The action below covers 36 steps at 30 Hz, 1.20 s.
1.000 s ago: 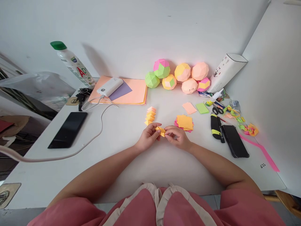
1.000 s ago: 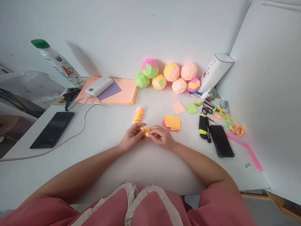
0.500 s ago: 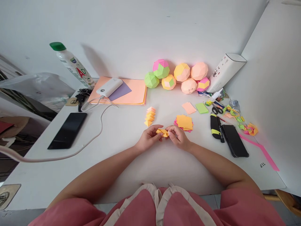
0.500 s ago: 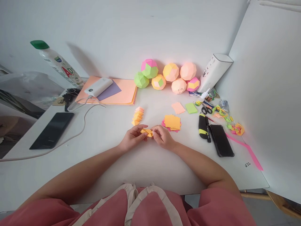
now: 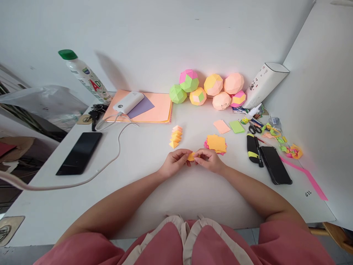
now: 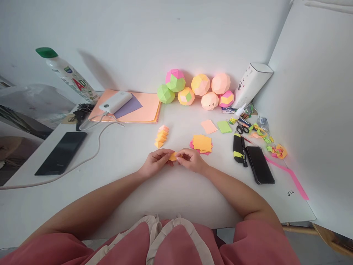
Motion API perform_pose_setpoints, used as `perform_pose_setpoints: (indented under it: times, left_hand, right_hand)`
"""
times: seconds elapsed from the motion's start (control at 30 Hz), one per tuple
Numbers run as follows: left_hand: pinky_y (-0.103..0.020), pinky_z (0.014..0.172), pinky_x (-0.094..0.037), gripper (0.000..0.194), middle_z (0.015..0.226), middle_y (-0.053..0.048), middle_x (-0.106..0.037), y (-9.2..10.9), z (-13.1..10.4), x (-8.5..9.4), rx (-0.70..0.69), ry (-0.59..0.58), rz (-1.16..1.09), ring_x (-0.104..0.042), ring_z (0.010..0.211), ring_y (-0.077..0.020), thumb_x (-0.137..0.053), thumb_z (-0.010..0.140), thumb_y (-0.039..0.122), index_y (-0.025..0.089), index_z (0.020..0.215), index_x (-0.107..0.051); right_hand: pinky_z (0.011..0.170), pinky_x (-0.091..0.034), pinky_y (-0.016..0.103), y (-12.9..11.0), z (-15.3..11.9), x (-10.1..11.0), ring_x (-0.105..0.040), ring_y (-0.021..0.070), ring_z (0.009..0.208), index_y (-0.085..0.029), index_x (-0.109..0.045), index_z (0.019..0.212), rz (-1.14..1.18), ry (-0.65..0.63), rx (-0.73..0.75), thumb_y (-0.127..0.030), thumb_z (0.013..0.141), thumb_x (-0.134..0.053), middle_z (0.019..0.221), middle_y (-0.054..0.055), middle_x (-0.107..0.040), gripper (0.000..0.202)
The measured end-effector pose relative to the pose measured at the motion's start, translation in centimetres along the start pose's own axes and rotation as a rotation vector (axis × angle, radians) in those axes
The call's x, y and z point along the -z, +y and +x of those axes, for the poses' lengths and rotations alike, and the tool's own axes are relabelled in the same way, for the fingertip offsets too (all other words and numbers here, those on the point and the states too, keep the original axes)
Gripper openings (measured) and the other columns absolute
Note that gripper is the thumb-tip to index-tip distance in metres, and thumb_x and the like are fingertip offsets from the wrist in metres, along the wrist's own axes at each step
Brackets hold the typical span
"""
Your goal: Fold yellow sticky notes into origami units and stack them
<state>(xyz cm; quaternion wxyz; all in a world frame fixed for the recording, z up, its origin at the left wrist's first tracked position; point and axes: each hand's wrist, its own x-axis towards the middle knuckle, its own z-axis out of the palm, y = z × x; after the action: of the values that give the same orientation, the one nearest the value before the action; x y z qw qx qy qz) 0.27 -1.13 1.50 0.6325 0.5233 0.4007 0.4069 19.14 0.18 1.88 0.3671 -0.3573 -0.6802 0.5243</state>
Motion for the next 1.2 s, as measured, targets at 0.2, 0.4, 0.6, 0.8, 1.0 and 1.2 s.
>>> perform_pose_setpoints:
  times: [0.2,0.4,0.6,0.8,1.0,1.2]
  left_hand:
    - [-0.029,0.063,-0.05,0.029,0.078,-0.002,-0.062,0.4,0.0,0.1,0.07,0.017,-0.053,-0.059,0.06,-0.0113,-0.053,0.081,0.043,0.018,0.094,-0.059]
    - [-0.028,0.06,-0.048,0.029,0.066,0.0,-0.059,0.4,0.1,0.4,0.093,-0.022,-0.065,-0.054,0.056,-0.0111,-0.051,0.083,0.042,0.017,0.095,-0.059]
    - [-0.029,0.066,-0.047,0.032,0.079,-0.004,-0.06,0.7,0.0,0.4,-0.022,-0.102,0.093,-0.056,0.065,-0.0135,-0.046,0.085,0.044,0.018,0.093,-0.064]
    - [-0.027,0.063,-0.047,0.024,0.077,-0.004,-0.06,0.7,-0.1,0.0,-0.062,-0.089,0.193,-0.057,0.067,-0.0133,-0.056,0.08,0.04,0.017,0.081,-0.063]
    - [-0.022,0.046,-0.039,0.031,0.055,0.001,-0.054,0.5,-0.3,-0.4,0.02,-0.001,0.275,-0.048,0.048,-0.0093,-0.055,0.079,0.046,0.016,0.078,-0.061]
    - [-0.025,0.056,-0.046,0.038,0.06,-0.003,-0.063,0.8,-0.5,-0.5,0.037,0.154,0.201,-0.057,0.057,-0.013,-0.049,0.081,0.051,0.015,0.076,-0.057]
  right_hand:
    - [0.061,-0.054,0.029,0.2,0.0,0.4,-0.061,0.0121,0.063,-0.017,-0.063,0.087,0.074,-0.022,0.032,-0.026,0.081,-0.056,0.077,0.003,-0.061,0.013]
    - [0.058,-0.053,0.028,0.3,0.0,0.2,-0.06,0.0148,0.079,-0.021,-0.059,0.104,-0.082,-0.041,0.255,-0.022,0.081,-0.054,0.097,0.008,-0.056,0.023]
    - [0.058,-0.053,0.03,0.1,0.1,-0.3,-0.059,0.0147,0.074,-0.021,-0.065,0.085,-0.21,0.115,0.343,-0.024,0.083,-0.056,0.087,0.006,-0.058,0.011]
    - [0.05,-0.051,0.026,-0.3,-0.1,-0.2,-0.058,0.0114,0.06,-0.017,-0.065,0.077,-0.013,0.088,0.09,-0.029,0.081,-0.059,0.079,0.004,-0.058,0.014]
    - [0.045,-0.049,0.024,-0.4,0.2,0.0,-0.058,0.0098,0.053,-0.015,-0.064,0.075,0.166,0.077,-0.032,-0.029,0.08,-0.061,0.075,0.002,-0.059,0.014]
    - [0.047,-0.052,0.025,-0.4,-0.2,-0.3,-0.06,0.0107,0.054,-0.018,-0.065,0.086,-0.11,0.244,0.312,-0.021,0.085,-0.054,0.076,0.004,-0.063,0.012]
